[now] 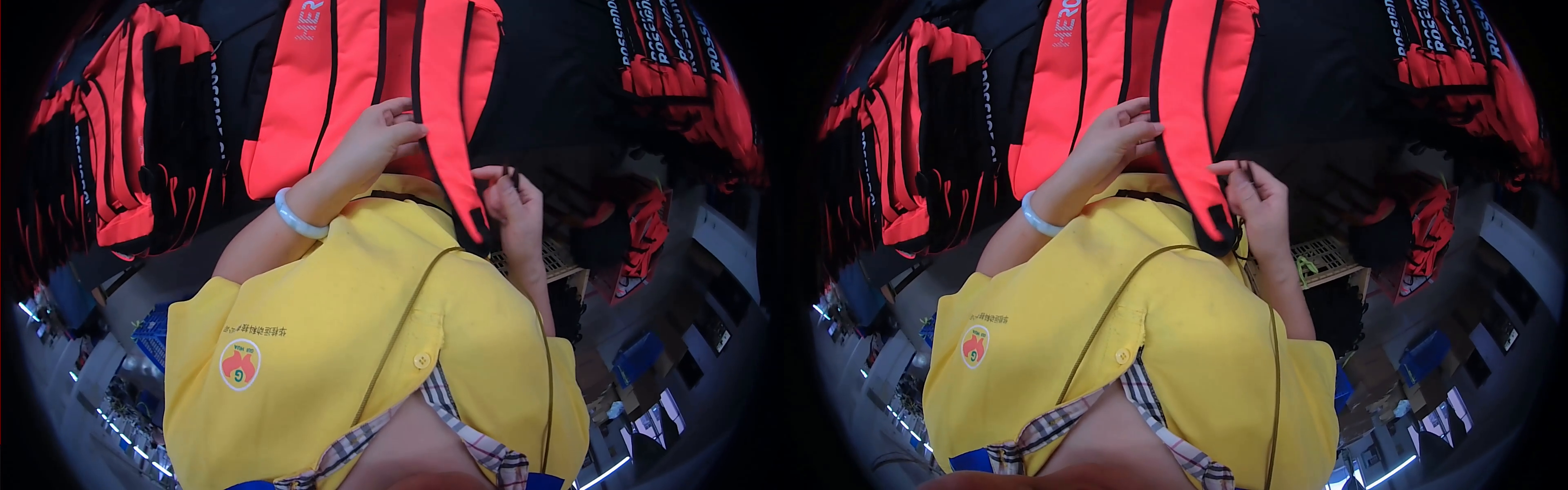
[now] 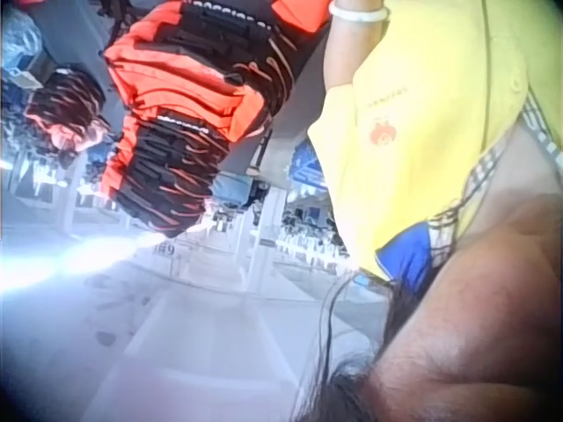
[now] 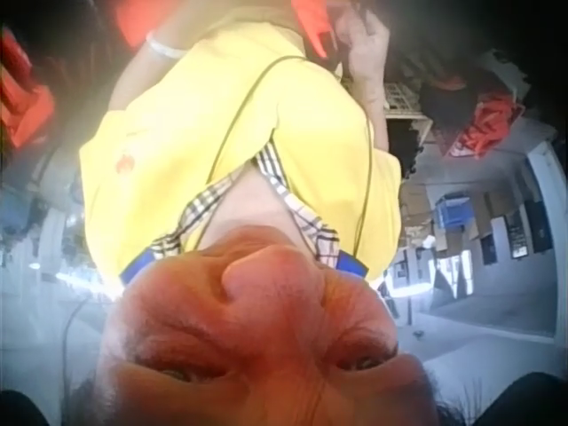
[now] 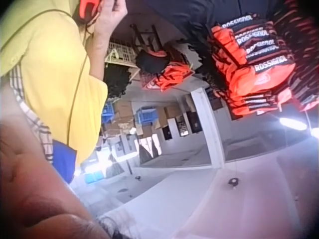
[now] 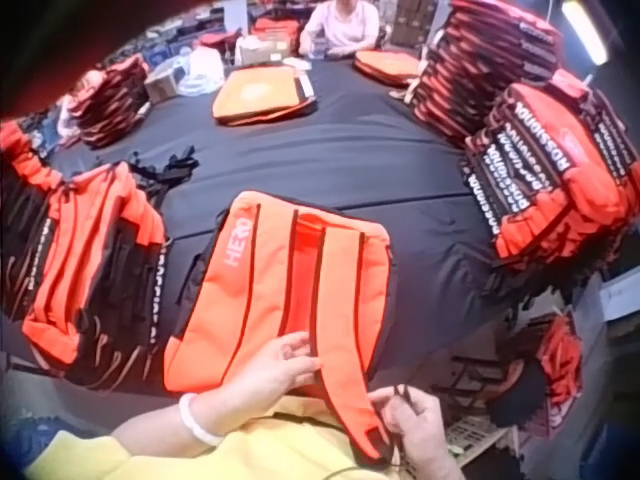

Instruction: Inspecting and preparing backpacks for packing by checking zippers, straps, and interior compartments.

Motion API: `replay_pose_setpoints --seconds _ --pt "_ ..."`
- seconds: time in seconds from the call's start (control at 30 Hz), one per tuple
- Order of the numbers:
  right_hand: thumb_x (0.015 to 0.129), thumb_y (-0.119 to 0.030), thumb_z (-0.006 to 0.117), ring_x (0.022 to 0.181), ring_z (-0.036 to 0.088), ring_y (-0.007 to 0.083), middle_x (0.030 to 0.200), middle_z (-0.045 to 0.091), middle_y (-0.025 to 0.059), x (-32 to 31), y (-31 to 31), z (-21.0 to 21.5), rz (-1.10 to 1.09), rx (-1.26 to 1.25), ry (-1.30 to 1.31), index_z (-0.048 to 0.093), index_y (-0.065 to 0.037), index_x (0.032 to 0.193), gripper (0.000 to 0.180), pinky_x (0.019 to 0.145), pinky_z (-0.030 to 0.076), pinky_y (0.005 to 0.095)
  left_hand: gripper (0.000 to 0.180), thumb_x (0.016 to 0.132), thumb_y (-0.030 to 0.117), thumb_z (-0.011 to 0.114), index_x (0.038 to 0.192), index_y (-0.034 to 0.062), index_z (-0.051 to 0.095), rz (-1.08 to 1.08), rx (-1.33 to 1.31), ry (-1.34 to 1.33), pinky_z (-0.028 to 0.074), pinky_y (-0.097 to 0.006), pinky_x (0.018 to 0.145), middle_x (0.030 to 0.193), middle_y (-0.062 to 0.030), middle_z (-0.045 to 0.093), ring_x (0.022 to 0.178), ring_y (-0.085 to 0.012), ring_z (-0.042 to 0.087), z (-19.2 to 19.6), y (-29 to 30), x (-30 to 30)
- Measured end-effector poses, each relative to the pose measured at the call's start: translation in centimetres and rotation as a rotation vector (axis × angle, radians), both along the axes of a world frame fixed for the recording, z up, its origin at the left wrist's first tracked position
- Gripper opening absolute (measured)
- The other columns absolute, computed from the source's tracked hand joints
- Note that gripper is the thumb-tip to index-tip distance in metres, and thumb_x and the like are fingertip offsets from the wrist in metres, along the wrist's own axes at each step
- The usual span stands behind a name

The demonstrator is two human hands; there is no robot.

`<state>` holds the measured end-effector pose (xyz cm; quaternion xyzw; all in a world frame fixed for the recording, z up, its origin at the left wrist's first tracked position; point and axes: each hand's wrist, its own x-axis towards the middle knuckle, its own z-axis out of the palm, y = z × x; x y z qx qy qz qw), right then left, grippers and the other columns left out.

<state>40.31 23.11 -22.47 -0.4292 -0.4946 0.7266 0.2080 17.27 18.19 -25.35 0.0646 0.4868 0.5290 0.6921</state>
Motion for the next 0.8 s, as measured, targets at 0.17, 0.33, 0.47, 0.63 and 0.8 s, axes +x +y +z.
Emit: replay_pose_setpoints --seconds 0.17,0.33,0.47,0.63,0.8 --pt "0.096 -0.024 0.06 0.065 0.05 0.0069 0.074 0.056 -0.0034 4.6 2.7 -4.2 -0.019 0.209 -0.48 0.067 0.0 0.112 0.029 0.06 0.039 0.022 0.047 0.09 0.003 0.055 0.136 0.0018 0.042 0.0 0.208 -0.198 0.047 -0.028 0.096 0.114 -0.0042 0.067 0.104 -0.0113 0.063 -1.2 -0.3 -1.6" --pt "0.091 -0.03 0.064 0.116 0.057 0.024 0.119 0.063 0.0127 8.0 3.7 -10.2 0.104 0.609 -0.774 0.054 -0.004 0.132 0.05 0.096 0.042 0.0319 0.048 0.091 0.004 0.055 0.137 0.0019 0.042 -0.007 0.2 -0.203 0.048 -0.027 0.095 0.121 -0.005 0.064 0.107 -0.0113 0.061 -0.3 -0.6 -2.1" --pt "0.096 -0.047 0.051 0.126 0.05 0.0252 0.133 0.057 0.0136 2.5 4.0 -9.9 -0.021 -0.048 -0.41 0.042 -0.007 0.143 0.062 0.1 0.039 0.0381 0.049 0.091 0.004 0.055 0.138 0.0015 0.041 -0.051 0.218 -0.161 0.047 -0.027 0.095 0.122 -0.0044 0.063 0.11 -0.0109 0.06 -0.5 -1.1 -2.9" --pt "0.084 -0.024 0.075 0.06 0.037 0.0018 0.065 0.049 -0.0091 -3.4 7.1 -8.8 0.138 0.391 -0.351 0.065 -0.003 0.088 0.024 0.051 0.031 0.0233 0.036 0.091 0.008 0.059 0.126 -0.0001 0.053 0.161 0.357 -0.161 0.051 -0.023 0.084 0.101 -0.0051 0.068 0.086 -0.0099 0.066 -2.3 -1.5 -7.9" --pt "0.083 -0.028 0.071 0.104 0.061 0.0307 0.111 0.064 0.0126 -8.0 13.9 -7.2 -0.028 1.256 -0.722 0.053 -0.007 0.128 0.052 0.09 0.049 0.0403 0.025 0.095 0.017 0.055 0.113 -0.0007 0.061 0.297 0.144 0.149 0.056 -0.022 0.075 0.097 -0.0114 0.07 0.082 -0.0141 0.069 2.1 1.1 -19.7"
